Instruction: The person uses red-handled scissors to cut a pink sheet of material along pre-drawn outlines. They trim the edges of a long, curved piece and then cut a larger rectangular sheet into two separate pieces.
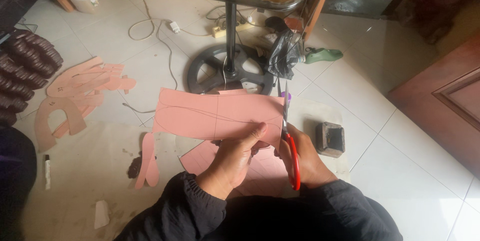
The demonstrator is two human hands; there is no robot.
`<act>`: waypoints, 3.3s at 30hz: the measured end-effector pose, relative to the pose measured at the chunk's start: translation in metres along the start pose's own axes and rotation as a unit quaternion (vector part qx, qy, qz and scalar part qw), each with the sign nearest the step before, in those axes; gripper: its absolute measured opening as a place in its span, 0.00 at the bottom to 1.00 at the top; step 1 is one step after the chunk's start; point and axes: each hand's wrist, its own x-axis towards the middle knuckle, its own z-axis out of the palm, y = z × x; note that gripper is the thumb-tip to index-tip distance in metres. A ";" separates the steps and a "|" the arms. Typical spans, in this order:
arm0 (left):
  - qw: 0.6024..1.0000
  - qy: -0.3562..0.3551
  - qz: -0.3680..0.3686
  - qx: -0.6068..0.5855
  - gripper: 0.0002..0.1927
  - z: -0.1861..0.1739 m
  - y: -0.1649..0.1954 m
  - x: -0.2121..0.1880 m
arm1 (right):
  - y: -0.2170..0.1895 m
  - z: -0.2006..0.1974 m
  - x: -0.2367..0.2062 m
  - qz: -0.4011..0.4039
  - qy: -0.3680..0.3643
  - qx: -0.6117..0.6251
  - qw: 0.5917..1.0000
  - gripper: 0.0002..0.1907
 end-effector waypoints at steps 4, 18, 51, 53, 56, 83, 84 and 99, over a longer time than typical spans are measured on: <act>0.998 -0.036 0.053 -0.024 0.09 -0.002 0.005 0.001 | 0.000 -0.005 -0.001 0.026 -0.008 -0.023 0.999 0.18; 0.995 -0.037 0.061 0.067 0.16 -0.017 0.029 -0.001 | -0.013 -0.011 -0.003 0.063 -0.028 -0.037 0.997 0.17; 0.992 -0.027 0.094 0.077 0.16 -0.038 0.052 0.011 | 0.002 0.002 -0.004 0.043 -0.040 -0.114 0.992 0.16; 0.993 -0.001 0.111 0.029 0.15 -0.036 0.049 0.016 | -0.002 0.008 -0.006 0.099 -0.049 -0.082 0.991 0.14; 0.995 0.007 0.095 0.020 0.14 -0.035 0.050 0.018 | -0.008 0.011 -0.006 0.129 -0.064 -0.050 0.988 0.12; 0.991 -0.029 0.099 0.080 0.14 -0.032 0.043 0.012 | -0.002 0.010 -0.011 0.066 -0.062 -0.054 0.994 0.08; 0.992 -0.027 0.096 0.079 0.14 -0.033 0.043 0.013 | -0.001 0.010 -0.011 0.051 -0.062 -0.057 0.995 0.08; 0.992 -0.048 0.041 0.113 0.15 -0.030 0.047 0.012 | -0.004 0.005 -0.011 -0.029 -0.083 -0.048 0.995 0.09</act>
